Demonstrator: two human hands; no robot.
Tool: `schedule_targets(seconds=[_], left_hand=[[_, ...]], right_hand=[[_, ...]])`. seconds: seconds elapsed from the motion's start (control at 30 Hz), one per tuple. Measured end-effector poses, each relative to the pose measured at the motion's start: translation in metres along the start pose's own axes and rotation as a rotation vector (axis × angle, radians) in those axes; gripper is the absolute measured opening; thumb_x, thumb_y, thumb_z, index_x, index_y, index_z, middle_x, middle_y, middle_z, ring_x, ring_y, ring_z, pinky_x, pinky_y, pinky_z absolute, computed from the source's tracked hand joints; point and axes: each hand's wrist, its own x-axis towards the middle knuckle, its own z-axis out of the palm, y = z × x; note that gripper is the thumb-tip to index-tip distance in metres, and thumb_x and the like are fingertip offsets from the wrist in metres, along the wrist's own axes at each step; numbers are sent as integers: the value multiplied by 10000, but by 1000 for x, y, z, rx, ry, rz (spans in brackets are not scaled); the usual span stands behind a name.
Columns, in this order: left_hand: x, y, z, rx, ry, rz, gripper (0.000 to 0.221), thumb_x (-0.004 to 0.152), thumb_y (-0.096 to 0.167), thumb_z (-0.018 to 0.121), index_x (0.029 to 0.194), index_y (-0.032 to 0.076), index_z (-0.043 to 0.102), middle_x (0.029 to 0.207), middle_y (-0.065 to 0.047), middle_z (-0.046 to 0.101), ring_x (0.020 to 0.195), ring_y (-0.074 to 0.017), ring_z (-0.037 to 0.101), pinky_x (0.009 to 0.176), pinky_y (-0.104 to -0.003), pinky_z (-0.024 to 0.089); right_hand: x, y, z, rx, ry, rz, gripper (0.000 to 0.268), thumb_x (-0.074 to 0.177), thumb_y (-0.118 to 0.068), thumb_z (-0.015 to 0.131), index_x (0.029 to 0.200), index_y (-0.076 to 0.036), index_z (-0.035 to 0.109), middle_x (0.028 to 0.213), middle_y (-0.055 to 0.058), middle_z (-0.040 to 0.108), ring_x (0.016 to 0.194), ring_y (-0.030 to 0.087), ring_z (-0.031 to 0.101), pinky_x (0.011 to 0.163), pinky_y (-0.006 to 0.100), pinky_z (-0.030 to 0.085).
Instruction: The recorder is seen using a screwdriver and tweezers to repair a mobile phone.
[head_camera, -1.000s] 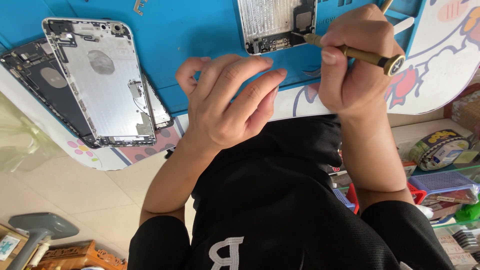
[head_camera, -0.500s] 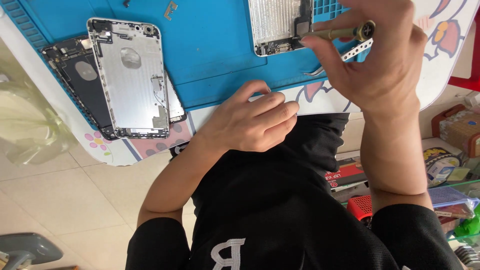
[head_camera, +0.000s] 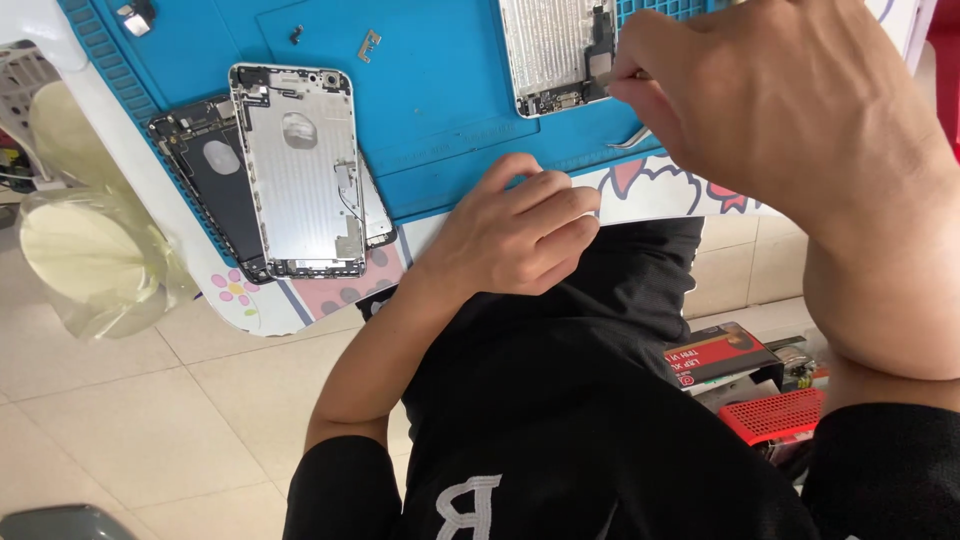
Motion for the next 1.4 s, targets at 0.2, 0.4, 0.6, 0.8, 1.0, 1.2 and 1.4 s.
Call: schedule_targets(seconds=[0.2,0.4,0.6,0.8,1.0,1.2,1.4], left_hand=[[0,-2,1,21,4,-5,159,896,89,776,1016,79,672,1165,0,623,1018,-184,622,961,-393,451],[1,-1,0,1,-4,-22,153,892,93,771,1005,95,668,1156,4,626,1016,-185,626,962,-398,447],[2,0,-1,1,-10,-39,152,897,97,777,998,95,663,1145,2,621,1009,-183,622,949,-396,444],[2,-1,-1,0,-6,-35,161,893,104,778,1006,97,664,1150,3,622,1009,-182,619,958,-398,445],[0,-1,1,3,11,-41,152,908,91,785,1005,92,667,1149,8,617,1009,-175,616,960,-391,443],[2,0,-1,8,-7,-44,157,896,95,784,998,91,664,1144,2,621,1001,-178,621,960,-393,439],[3,0,0,-5,-17,-54,162,891,95,784,994,97,659,1137,5,617,1002,-177,624,964,-393,438]], right_hand=[[-3,-5,8,-10,-188,116,243,998,-314,702,960,-75,714,537,52,546,494,219,566,495,352,453],[-9,-5,15,-135,-20,71,421,1020,-481,821,908,-104,671,561,-14,516,469,137,511,457,277,384],[-15,-3,24,-110,-3,45,398,1052,-426,818,882,-101,662,543,-33,510,498,111,502,470,269,369],[-1,-11,2,-139,19,50,363,905,-393,870,941,-64,723,549,26,534,547,194,574,563,319,468],[-15,-3,21,-183,70,78,395,931,-446,837,945,-81,686,761,18,609,647,149,574,619,268,409],[-6,1,13,-57,-128,145,369,959,-431,827,854,-105,687,680,48,581,626,215,577,589,345,456],[-20,-5,18,-212,92,61,326,923,-416,796,936,-111,681,721,-2,572,659,142,573,612,262,428]])
